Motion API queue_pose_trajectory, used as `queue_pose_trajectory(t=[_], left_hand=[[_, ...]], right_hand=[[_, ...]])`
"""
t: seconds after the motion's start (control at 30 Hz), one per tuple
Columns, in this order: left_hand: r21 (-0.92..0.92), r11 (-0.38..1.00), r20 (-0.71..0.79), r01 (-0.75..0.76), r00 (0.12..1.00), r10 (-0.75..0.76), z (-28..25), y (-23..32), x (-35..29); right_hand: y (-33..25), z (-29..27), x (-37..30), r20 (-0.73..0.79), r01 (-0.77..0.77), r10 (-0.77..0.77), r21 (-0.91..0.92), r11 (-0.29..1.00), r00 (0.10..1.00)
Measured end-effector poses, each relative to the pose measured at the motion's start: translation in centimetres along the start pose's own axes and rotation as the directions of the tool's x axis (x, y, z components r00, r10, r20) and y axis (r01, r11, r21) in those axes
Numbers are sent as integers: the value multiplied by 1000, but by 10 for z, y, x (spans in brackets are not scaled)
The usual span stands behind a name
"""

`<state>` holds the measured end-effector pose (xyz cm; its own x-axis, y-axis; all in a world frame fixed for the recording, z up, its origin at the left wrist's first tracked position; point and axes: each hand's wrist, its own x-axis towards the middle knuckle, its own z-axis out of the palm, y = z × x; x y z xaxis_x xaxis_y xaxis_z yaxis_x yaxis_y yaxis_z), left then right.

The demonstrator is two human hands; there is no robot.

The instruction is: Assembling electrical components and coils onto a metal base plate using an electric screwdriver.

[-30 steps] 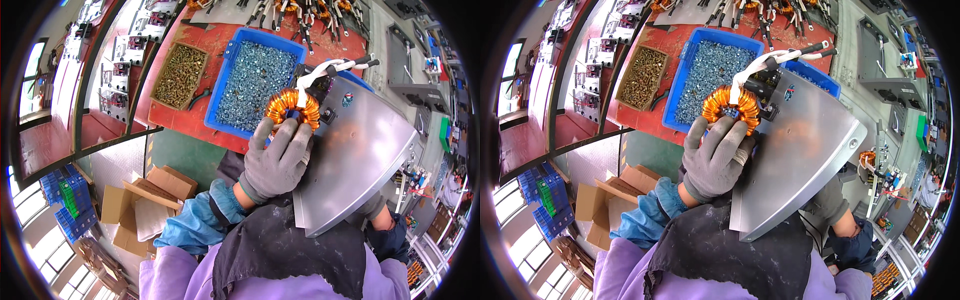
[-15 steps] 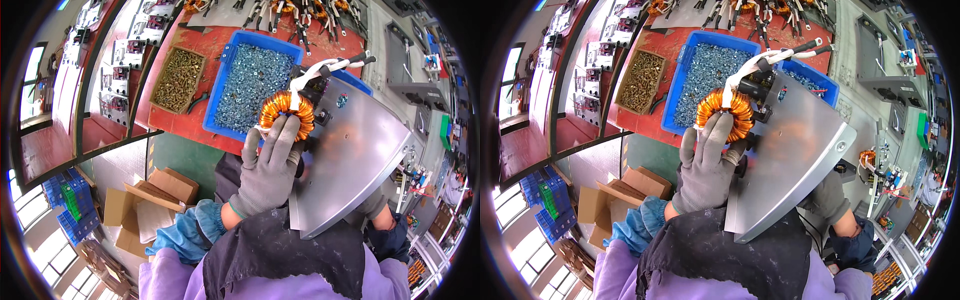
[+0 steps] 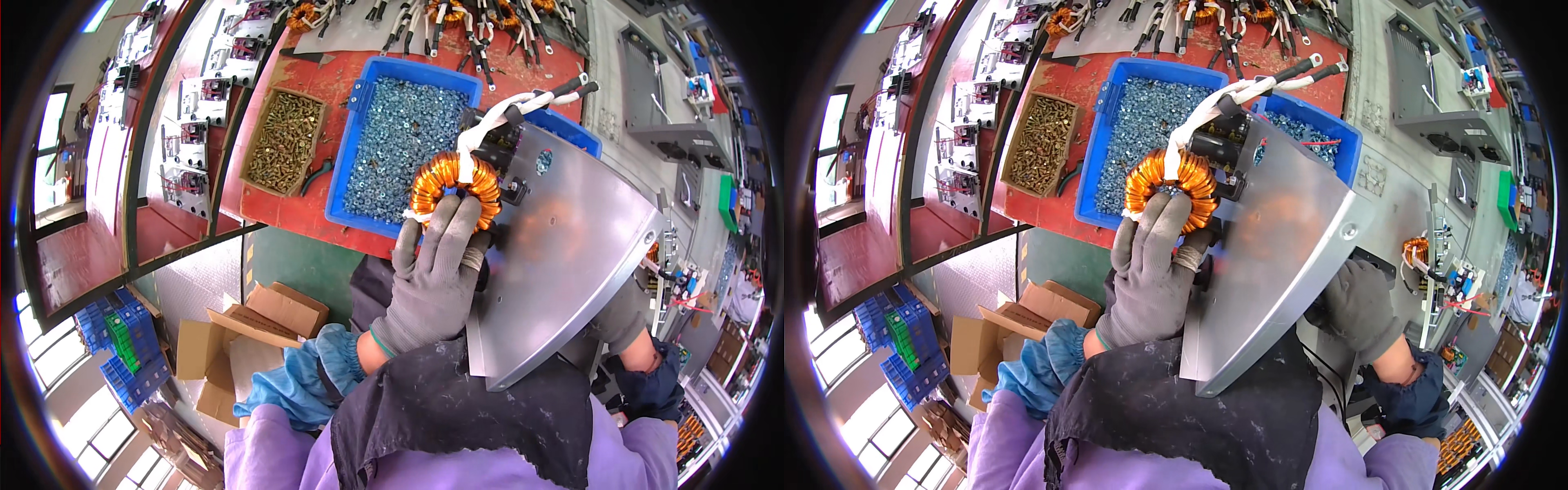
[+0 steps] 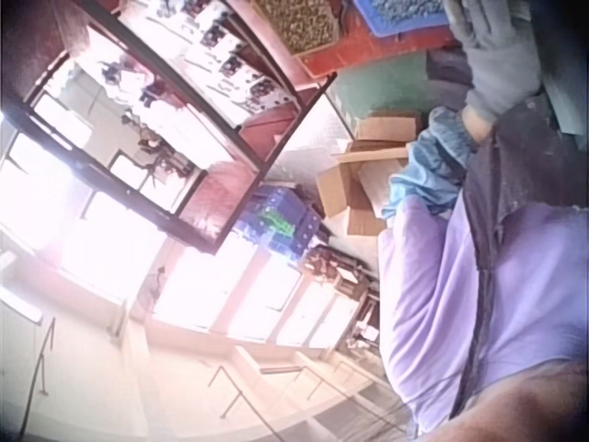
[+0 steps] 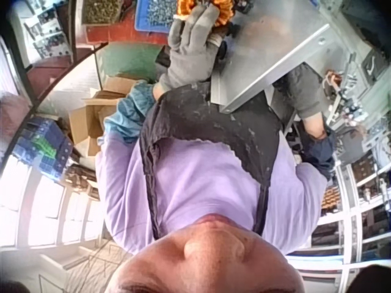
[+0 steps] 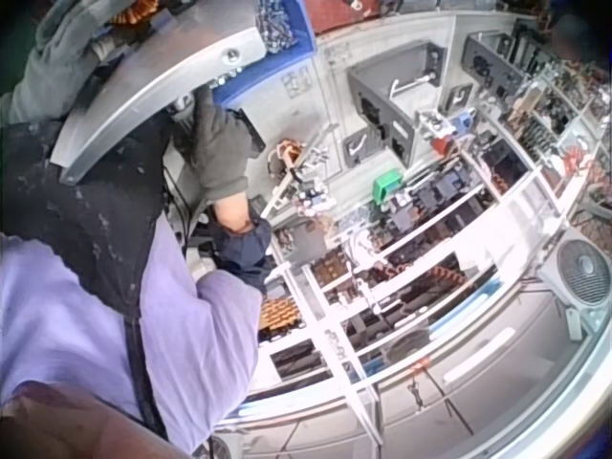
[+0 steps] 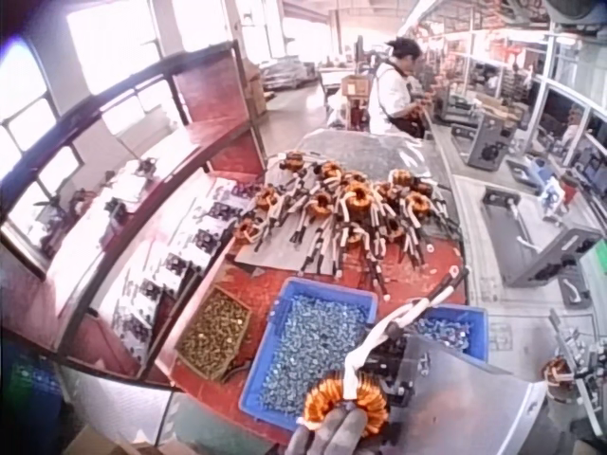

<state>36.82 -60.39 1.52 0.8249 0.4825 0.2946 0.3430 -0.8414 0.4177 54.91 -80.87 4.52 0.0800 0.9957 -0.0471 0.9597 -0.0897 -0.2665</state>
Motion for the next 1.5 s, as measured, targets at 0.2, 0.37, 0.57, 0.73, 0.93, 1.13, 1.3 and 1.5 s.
queue_pose_trajectory(t=[0.2, 0.37, 0.57, 0.73, 0.93, 1.13, 1.3, 1.5], left_hand=[[-72, 995, -24, 73, 997, -75, 0, 1, 4], [-52, 998, -34, 42, 998, -44, 1, 1, 4], [-6, 993, -9, -116, 993, 116, -22, -10, 20], [-112, 985, -20, -127, 992, 126, -38, -14, 44], [131, 946, 364, -297, 902, 233, -36, -7, 72], [203, 916, 321, -346, 907, 272, -25, -16, 72], [59, 983, 266, -173, 952, 151, -24, -18, 66], [264, 906, 352, -330, 908, 228, -23, -17, 66]], right_hand=[[-1, -3, -2, 11, -45, 46, -66, 997, 999], [-1, 2, 0, -35, -90, 87, -100, 991, 996], [2, -4, 5, -52, -147, 143, -83, 986, 988], [2, -8, 8, 11, -149, 151, -92, 984, 988], [22, -33, -5, 188, -255, 240, 60, 965, 952], [39, -27, 1, 6, -222, 227, 239, 945, 974], [41, -14, 8, 11, -201, 211, 353, 914, 977], [41, -12, 12, 100, -245, 225, 320, 915, 969]])
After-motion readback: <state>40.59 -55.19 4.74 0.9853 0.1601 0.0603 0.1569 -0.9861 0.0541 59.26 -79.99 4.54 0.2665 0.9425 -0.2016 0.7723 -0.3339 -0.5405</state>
